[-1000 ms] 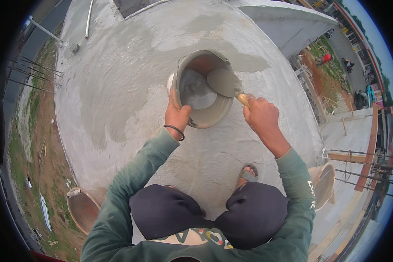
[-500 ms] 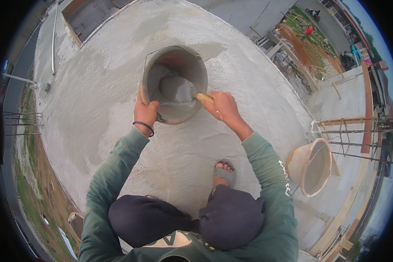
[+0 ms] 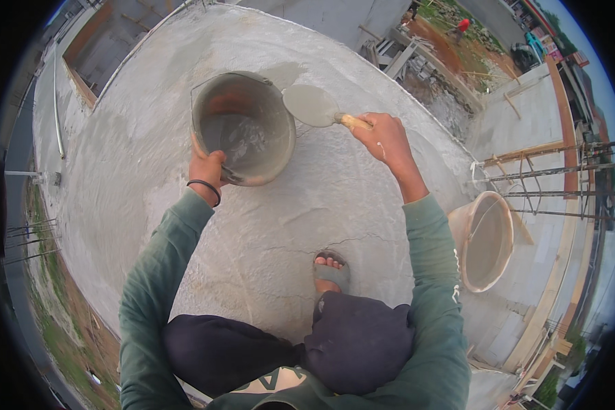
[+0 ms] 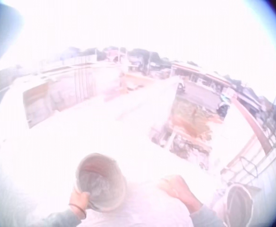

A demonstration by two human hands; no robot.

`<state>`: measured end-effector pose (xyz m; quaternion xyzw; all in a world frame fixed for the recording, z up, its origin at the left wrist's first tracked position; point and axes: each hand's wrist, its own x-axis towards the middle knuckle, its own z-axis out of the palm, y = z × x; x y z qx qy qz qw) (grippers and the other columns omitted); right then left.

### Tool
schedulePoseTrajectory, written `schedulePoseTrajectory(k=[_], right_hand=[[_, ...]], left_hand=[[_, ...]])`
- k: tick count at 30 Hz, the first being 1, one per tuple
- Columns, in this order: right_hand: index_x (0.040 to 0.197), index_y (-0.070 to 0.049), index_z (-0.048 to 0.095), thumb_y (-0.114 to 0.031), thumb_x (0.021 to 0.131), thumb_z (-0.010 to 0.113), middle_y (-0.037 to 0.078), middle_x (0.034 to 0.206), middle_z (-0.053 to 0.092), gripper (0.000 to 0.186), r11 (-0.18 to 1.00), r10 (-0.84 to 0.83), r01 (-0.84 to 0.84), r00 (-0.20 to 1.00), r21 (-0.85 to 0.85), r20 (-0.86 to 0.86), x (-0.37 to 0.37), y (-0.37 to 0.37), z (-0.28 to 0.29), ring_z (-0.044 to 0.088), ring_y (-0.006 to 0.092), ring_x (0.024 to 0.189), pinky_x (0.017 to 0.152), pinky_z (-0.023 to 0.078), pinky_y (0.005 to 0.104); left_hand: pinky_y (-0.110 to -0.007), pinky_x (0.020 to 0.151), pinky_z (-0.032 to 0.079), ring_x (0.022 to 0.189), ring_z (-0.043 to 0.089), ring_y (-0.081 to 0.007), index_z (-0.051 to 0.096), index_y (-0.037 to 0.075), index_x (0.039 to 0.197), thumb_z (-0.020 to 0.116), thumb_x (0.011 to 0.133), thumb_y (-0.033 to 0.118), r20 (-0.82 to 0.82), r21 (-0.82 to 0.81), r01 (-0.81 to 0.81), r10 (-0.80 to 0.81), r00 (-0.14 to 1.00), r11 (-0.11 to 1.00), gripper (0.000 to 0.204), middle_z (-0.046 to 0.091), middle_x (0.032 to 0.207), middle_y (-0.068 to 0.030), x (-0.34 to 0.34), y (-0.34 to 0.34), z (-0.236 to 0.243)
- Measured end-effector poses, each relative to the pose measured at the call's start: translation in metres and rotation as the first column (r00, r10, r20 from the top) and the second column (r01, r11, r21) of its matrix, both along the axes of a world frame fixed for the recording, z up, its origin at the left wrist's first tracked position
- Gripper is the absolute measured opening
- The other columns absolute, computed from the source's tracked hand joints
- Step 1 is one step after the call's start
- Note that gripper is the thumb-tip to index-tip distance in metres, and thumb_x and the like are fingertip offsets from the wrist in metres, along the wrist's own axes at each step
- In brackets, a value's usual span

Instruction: The person smooths a wet concrete surface on a rooftop using a trowel. They repeatedly scoop water from a bucket and spread it across the concrete to aid in leveling and finishing the surface.

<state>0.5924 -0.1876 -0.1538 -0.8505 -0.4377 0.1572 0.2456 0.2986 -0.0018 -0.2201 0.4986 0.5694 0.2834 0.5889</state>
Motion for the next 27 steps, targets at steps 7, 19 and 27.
schedulePoseTrajectory(k=[7,19,27], right_hand=[[0.102,-0.009,0.074,-0.033,0.083,0.068,0.017,0.085,0.071,0.031,0.985,-0.125,0.144,0.975,-0.094,0.181,0.022,-0.016,-0.041,0.068,0.0378,0.08,0.072,0.053,0.0455],[0.096,-0.007,0.073,-0.029,0.083,0.066,0.019,0.083,0.07,0.027,0.982,-0.163,0.165,0.986,-0.092,0.032,0.017,-0.049,-0.079,0.067,0.0395,0.08,0.07,0.053,0.0464],[0.097,-0.006,0.074,-0.029,0.083,0.067,0.019,0.082,0.07,0.028,0.982,-0.164,0.158,0.985,-0.105,-0.059,0.004,-0.051,-0.081,0.067,0.039,0.077,0.069,0.052,0.0459]], left_hand=[[-0.041,0.097,0.048,0.114,0.062,-0.0357,0.031,0.019,0.154,0.061,0.081,0.009,-0.158,0.242,0.079,-0.041,0.987,0.967,0.08,0.06,0.129,-0.0223,0.019,0.003,0.0],[-0.044,0.094,0.05,0.108,0.065,-0.0392,0.034,0.026,0.153,0.061,0.079,0.009,-0.313,0.322,0.17,-0.065,0.947,0.931,0.081,0.064,0.122,-0.0256,0.085,-0.01,0.01],[-0.046,0.09,0.051,0.102,0.066,-0.0409,0.035,0.027,0.152,0.061,0.079,0.009,-0.373,0.4,0.221,-0.062,0.926,0.889,0.08,0.067,0.111,-0.0262,0.108,-0.013,-0.003]])
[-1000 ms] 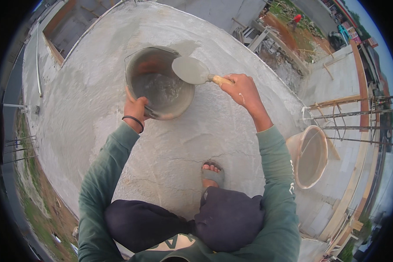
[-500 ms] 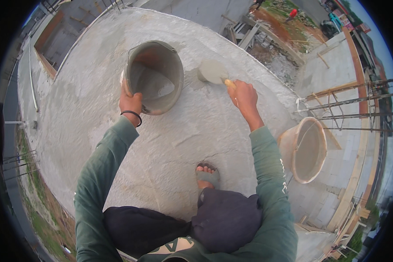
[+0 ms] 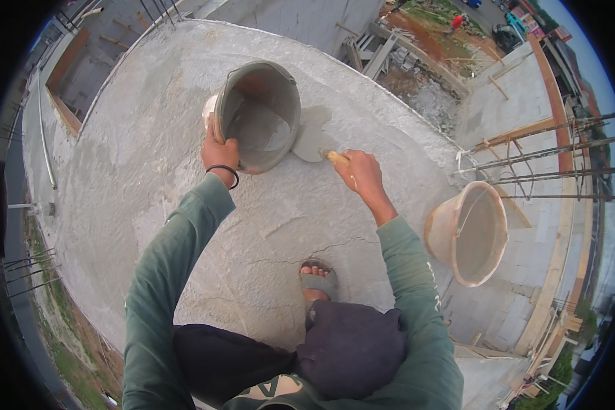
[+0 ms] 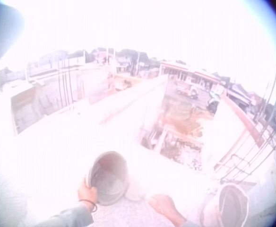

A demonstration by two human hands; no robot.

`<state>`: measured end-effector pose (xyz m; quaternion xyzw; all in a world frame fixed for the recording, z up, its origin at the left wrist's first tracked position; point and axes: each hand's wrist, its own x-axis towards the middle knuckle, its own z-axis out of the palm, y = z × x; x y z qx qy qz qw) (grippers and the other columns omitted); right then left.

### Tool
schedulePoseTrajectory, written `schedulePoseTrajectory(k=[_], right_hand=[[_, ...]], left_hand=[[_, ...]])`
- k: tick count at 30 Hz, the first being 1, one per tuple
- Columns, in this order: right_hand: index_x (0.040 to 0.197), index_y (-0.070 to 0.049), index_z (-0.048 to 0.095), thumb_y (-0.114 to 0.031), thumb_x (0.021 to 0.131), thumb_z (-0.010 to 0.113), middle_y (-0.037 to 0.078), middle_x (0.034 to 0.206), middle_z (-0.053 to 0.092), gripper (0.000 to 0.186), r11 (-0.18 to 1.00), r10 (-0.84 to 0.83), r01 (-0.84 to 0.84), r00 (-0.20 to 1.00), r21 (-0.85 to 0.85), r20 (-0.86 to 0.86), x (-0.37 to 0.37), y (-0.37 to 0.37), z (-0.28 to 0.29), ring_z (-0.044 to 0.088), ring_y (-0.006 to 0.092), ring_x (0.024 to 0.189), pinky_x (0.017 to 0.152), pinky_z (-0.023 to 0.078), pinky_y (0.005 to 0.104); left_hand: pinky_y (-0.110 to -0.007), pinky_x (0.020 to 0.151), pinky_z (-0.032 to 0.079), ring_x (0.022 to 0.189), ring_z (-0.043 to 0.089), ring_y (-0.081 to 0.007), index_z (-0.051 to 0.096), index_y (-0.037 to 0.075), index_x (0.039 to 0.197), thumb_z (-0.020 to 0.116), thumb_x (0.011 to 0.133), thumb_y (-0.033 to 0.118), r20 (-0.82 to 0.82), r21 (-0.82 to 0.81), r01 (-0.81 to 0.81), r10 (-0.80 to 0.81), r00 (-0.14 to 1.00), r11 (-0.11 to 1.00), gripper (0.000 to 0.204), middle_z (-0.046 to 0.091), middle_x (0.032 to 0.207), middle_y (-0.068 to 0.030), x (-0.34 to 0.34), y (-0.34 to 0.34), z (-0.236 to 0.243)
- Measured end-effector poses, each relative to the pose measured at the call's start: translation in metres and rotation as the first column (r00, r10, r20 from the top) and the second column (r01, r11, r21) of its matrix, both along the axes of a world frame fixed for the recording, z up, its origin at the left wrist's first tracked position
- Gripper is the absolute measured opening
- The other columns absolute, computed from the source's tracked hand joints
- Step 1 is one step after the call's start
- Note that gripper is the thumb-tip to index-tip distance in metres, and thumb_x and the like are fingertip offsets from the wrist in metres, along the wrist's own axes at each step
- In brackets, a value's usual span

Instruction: The person smooths a wet concrete surface on a rooftop using a trowel. They repeatedly scoop water from a bucket and spread it across the concrete to aid in leveling and finishing the surface.

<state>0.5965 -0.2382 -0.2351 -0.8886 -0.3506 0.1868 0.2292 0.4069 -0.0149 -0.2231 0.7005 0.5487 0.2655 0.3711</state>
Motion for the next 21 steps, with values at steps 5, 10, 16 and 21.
schedulePoseTrajectory(k=[5,10,16,21], right_hand=[[0.096,-0.005,0.073,-0.028,0.082,0.067,0.019,0.081,0.07,0.027,0.999,0.034,-0.034,0.999,0.022,-0.001,-0.001,0.003,-0.001,0.067,0.0392,0.077,0.068,0.052,0.0462],[0.096,-0.004,0.073,-0.025,0.081,0.067,0.02,0.08,0.069,0.027,0.994,0.102,-0.102,0.995,0.043,0.013,-0.011,0.01,-0.005,0.067,0.0392,0.077,0.068,0.052,0.0464],[0.094,-0.003,0.072,-0.024,0.081,0.068,0.02,0.077,0.068,0.024,0.985,0.17,-0.169,0.986,0.027,-0.002,-0.037,0.024,-0.005,0.067,0.039,0.074,0.067,0.052,0.0463],[0.094,-0.004,0.072,-0.023,0.082,0.07,0.019,0.076,0.068,0.023,0.953,0.295,-0.298,0.954,0.051,0.05,-0.063,0.04,-0.006,0.067,0.0391,0.072,0.065,0.053,0.0467]], left_hand=[[-0.046,0.089,0.051,0.1,0.066,-0.041,0.036,0.027,0.152,0.061,0.079,0.008,-0.018,0.025,0.01,-0.01,1.0,1.0,0.08,0.068,0.109,-0.0255,-0.002,0.003,0.0],[-0.046,0.09,0.051,0.101,0.066,-0.0408,0.036,0.03,0.152,0.061,0.079,0.005,-0.068,0.015,-0.015,0.016,0.998,1.0,0.081,0.067,0.111,-0.0254,-0.015,0.01,0.0],[-0.044,0.092,0.051,0.105,0.066,-0.0388,0.038,0.03,0.151,0.059,0.078,0.004,-0.013,0.008,-0.049,0.049,0.999,0.999,0.081,0.067,0.114,-0.0235,-0.053,0.02,0.006],[-0.044,0.091,0.052,0.106,0.066,-0.0388,0.039,0.029,0.151,0.058,0.077,0.003,-0.013,0.062,-0.073,0.074,0.997,0.995,0.08,0.068,0.116,-0.0222,-0.098,0.028,0.009]])
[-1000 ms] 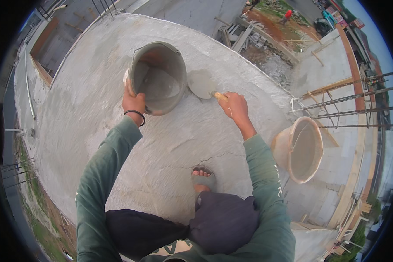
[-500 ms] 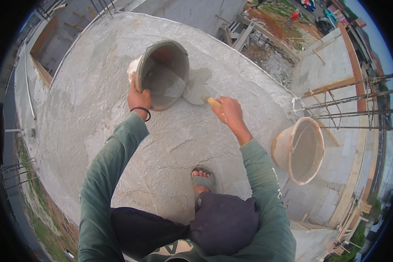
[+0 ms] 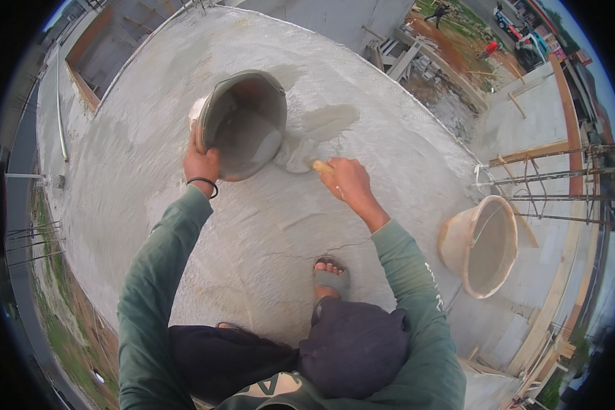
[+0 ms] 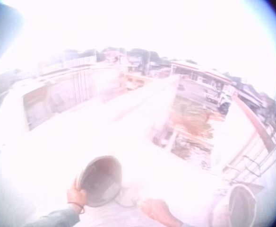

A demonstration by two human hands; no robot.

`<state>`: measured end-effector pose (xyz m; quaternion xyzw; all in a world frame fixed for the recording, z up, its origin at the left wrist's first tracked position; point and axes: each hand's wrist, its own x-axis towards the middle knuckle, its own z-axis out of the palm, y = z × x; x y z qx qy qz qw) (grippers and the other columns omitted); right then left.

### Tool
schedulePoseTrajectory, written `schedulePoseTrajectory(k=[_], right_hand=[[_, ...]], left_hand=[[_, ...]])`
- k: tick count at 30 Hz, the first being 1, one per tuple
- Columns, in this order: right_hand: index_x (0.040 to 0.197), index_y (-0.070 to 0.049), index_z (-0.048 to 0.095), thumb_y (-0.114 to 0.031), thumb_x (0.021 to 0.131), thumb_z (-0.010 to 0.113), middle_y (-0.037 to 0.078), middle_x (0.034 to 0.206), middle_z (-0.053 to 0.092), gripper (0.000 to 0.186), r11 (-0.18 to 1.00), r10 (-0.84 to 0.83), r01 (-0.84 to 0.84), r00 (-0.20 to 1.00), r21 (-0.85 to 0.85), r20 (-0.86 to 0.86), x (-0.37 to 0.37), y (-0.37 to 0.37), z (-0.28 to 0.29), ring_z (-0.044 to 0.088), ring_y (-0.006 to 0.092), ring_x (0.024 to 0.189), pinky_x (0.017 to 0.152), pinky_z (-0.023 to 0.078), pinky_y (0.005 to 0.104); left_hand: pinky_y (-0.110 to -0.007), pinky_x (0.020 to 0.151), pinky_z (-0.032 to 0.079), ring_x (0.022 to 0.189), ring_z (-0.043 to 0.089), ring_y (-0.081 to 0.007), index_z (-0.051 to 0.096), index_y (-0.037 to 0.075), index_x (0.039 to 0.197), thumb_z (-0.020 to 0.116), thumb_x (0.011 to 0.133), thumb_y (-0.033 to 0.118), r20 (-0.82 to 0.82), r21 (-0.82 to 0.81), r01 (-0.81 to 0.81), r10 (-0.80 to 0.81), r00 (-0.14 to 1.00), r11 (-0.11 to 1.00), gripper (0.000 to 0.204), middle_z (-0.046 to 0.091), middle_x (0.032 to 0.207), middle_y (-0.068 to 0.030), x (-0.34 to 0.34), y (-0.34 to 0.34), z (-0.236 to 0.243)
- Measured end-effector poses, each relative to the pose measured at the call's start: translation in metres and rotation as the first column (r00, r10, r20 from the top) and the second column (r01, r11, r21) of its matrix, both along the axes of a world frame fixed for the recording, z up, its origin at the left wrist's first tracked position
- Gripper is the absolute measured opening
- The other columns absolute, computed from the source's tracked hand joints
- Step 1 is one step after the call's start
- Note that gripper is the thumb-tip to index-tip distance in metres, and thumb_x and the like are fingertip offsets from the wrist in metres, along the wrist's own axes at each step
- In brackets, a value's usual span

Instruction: The person smooths a wet concrete surface on a rooftop using a trowel. They repeatedly scoop water from a bucket and spread it across the concrete to aid in leveling and finishing the surface.

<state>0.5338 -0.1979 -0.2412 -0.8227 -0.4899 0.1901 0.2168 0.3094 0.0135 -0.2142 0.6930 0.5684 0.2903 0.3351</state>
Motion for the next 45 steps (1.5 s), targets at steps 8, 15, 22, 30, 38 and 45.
schedulePoseTrajectory(k=[8,15,22,30,38,45], right_hand=[[0.107,-0.005,0.072,-0.027,0.082,0.069,0.02,0.08,0.069,0.033,0.999,0.033,-0.032,0.999,-0.024,0.028,-0.029,0.016,0.002,0.067,0.0397,0.075,0.066,0.052,0.0461],[0.111,-0.004,0.071,-0.025,0.082,0.068,0.021,0.085,0.07,0.036,0.992,-0.128,0.13,0.979,0.003,0.158,-0.034,0.013,-0.002,0.069,0.0386,0.077,0.068,0.054,0.0459],[0.102,-0.004,0.069,-0.027,0.084,0.067,0.021,0.082,0.07,0.028,0.972,-0.236,0.222,0.937,0.083,0.257,-0.014,0.011,-0.011,0.068,0.0402,0.077,0.065,0.054,0.0487],[0.103,-0.005,0.069,-0.029,0.084,0.071,0.018,0.084,0.071,0.031,0.976,-0.064,0.043,0.993,0.212,0.094,0.01,0.081,-0.035,0.068,0.0384,0.082,0.071,0.053,0.0472],[0.113,-0.013,0.071,-0.035,0.083,0.074,0.014,0.092,0.072,0.037,0.925,0.335,-0.362,0.92,0.112,0.204,0.013,0.198,-0.053,0.068,0.0359,0.084,0.075,0.053,0.0443],[0.113,-0.018,0.072,-0.033,0.081,0.075,0.01,0.089,0.072,0.036,0.806,0.558,-0.588,0.791,0.06,0.251,0.0,0.283,-0.036,0.067,0.0318,0.086,0.076,0.052,0.0424]], left_hand=[[-0.044,0.09,0.052,0.105,0.066,-0.039,0.04,0.03,0.15,0.059,0.077,0.004,-0.026,0.015,-0.115,0.115,0.993,0.993,0.08,0.068,0.114,-0.0226,-0.064,0.009,-0.003],[-0.043,0.091,0.051,0.105,0.066,-0.0393,0.041,0.031,0.15,0.06,0.077,0.006,0.009,0.017,-0.2,0.199,0.98,0.98,0.079,0.068,0.114,-0.0242,-0.103,0.015,-0.004],[-0.042,0.091,0.052,0.109,0.066,-0.0328,0.047,0.015,0.145,0.059,0.078,0.004,0.093,0.014,-0.249,0.247,0.965,0.968,0.069,0.065,0.121,-0.0195,-0.15,0.029,-0.016],[-0.058,0.088,0.057,0.107,0.061,-0.0344,0.038,0.013,0.139,0.052,0.084,0.001,0.471,-0.593,-0.162,0.503,0.725,0.789,0.058,0.053,0.122,-0.0121,-0.241,-0.002,0.025],[-0.059,0.089,0.057,0.112,0.058,-0.0335,0.037,0.013,0.136,0.05,0.086,0.001,0.443,-0.731,-0.275,0.741,0.504,0.624,0.053,0.051,0.125,-0.0122,-0.312,-0.068,0.019],[-0.058,0.091,0.056,0.109,0.059,-0.0308,0.043,0.011,0.131,0.052,0.087,0.002,0.402,-0.743,-0.357,0.804,0.439,0.567,0.046,0.054,0.119,-0.0093,-0.329,-0.11,0.021]])
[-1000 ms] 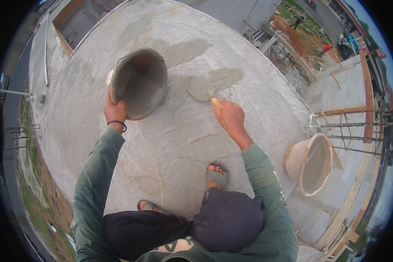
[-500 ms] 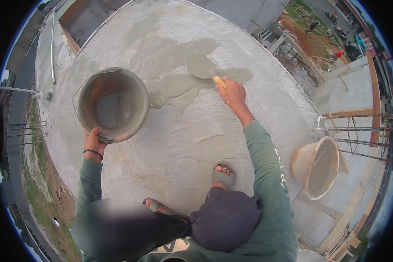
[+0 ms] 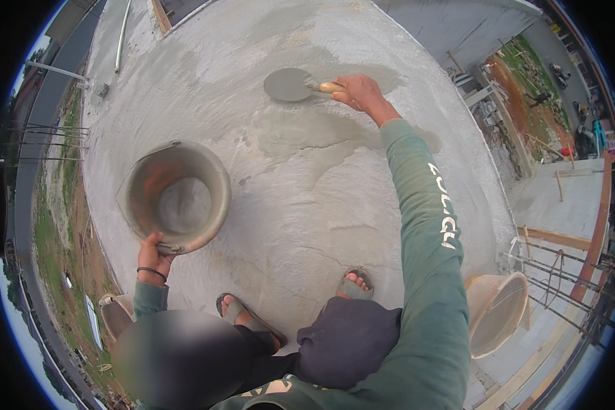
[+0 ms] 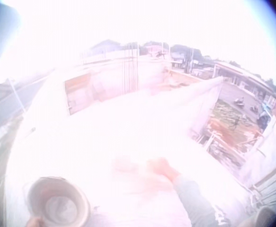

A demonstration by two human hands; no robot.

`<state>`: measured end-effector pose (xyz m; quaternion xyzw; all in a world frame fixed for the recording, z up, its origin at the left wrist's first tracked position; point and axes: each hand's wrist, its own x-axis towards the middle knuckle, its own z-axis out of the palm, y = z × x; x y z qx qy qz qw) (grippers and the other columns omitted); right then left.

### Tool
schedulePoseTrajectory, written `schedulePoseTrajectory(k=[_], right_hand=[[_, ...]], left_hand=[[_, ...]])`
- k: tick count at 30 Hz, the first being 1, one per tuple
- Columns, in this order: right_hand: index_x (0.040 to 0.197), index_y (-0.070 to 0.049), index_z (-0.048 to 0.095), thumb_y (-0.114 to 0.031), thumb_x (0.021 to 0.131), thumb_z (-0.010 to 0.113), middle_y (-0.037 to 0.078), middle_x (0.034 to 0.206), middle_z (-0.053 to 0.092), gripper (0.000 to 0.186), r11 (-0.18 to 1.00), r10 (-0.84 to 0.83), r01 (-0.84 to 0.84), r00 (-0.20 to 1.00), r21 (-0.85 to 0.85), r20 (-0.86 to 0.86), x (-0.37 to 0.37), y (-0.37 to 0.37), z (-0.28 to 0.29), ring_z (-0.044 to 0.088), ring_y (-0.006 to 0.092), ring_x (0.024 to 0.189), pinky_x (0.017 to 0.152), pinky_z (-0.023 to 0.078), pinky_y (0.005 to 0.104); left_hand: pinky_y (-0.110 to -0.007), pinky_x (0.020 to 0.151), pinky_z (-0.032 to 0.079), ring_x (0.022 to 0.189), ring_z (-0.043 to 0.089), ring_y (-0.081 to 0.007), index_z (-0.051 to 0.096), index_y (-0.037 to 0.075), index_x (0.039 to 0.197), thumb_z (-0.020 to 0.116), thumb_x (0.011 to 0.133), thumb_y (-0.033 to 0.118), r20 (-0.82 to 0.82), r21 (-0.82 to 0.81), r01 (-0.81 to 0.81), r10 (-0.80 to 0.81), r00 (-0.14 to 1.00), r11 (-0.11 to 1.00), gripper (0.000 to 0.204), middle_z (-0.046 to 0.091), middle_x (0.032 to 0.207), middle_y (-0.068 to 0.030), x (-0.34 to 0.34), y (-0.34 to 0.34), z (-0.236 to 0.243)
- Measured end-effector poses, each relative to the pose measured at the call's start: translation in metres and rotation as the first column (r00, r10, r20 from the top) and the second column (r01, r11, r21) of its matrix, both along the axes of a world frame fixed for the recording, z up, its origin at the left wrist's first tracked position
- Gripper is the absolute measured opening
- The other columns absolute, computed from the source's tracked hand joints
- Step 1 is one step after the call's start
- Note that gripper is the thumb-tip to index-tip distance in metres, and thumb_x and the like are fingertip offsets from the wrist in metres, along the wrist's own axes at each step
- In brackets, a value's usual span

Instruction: The person smooths a wet concrete surface on a rooftop using a trowel. They repeatedly scoop water from a bucket and spread it across the concrete to aid in leveling and finishing the surface.

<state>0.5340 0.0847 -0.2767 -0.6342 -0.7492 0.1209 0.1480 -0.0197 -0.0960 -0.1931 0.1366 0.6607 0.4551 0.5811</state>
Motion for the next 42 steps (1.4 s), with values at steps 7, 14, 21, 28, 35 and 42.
schedulePoseTrajectory(k=[7,14,21,28,35,42], right_hand=[[0.114,-0.018,0.069,-0.029,0.082,0.074,0.007,0.102,0.07,0.034,0.963,0.271,-0.267,0.952,-0.05,0.141,-0.051,0.045,-0.01,0.065,0.0297,0.097,0.08,0.052,0.0433],[0.117,-0.021,0.068,-0.026,0.082,0.074,0.001,0.109,0.068,0.036,0.942,0.318,-0.334,0.888,-0.009,0.331,0.007,0.042,0.014,0.061,0.0274,0.104,0.086,0.051,0.0422],[0.12,-0.017,0.067,-0.025,0.084,0.072,0.004,0.105,0.066,0.038,0.997,0.07,-0.06,0.969,-0.05,0.236,0.039,-0.014,0.001,0.061,0.0287,0.101,0.086,0.051,0.0427],[0.11,-0.011,0.071,-0.03,0.084,0.067,0.009,0.089,0.068,0.032,0.998,-0.038,0.042,0.997,-0.051,0.064,0.013,-0.146,0.011,0.066,0.0305,0.083,0.072,0.053,0.0425],[0.101,-0.01,0.072,-0.035,0.082,0.068,0.014,0.074,0.069,0.032,0.972,0.064,-0.067,0.998,-0.226,-0.023,-0.079,-0.27,0.007,0.068,0.0321,0.067,0.058,0.054,0.0445],[0.097,-0.009,0.071,-0.037,0.084,0.067,0.014,0.07,0.068,0.03,0.963,-0.203,0.213,0.976,-0.163,0.073,-0.057,-0.256,0.016,0.068,0.0335,0.065,0.058,0.053,0.0453]], left_hand=[[-0.053,0.091,0.056,0.11,0.06,-0.0286,0.045,0.009,0.129,0.053,0.087,0.003,0.014,-0.041,-0.027,0.028,1.0,0.999,0.043,0.057,0.119,-0.0085,0.009,-0.012,0.003],[-0.053,0.089,0.058,0.108,0.062,-0.0287,0.044,0.01,0.131,0.052,0.086,0.003,0.081,-0.035,0.01,-0.007,0.997,0.999,0.047,0.057,0.118,-0.009,0.008,-0.016,0.003],[-0.053,0.088,0.058,0.107,0.062,-0.0288,0.045,0.01,0.13,0.052,0.086,0.003,0.09,-0.03,0.078,-0.075,0.993,0.997,0.045,0.057,0.118,-0.0086,0.017,-0.004,-0.005],[-0.053,0.086,0.06,0.107,0.062,-0.0304,0.044,0.011,0.133,0.053,0.087,0.006,0.13,-0.038,0.088,-0.082,0.988,0.995,0.047,0.055,0.121,-0.0098,0.011,0.009,-0.023],[-0.053,0.085,0.06,0.104,0.063,-0.0301,0.044,0.009,0.131,0.053,0.087,0.005,0.131,0.012,0.124,-0.125,0.984,0.992,0.044,0.056,0.119,-0.0098,0.015,0.014,-0.025],[-0.053,0.087,0.059,0.105,0.063,-0.0299,0.049,0.008,0.122,0.054,0.088,0.005,0.133,0.027,0.133,-0.136,0.982,0.991,0.035,0.057,0.115,-0.0088,0.022,0.018,-0.026]])
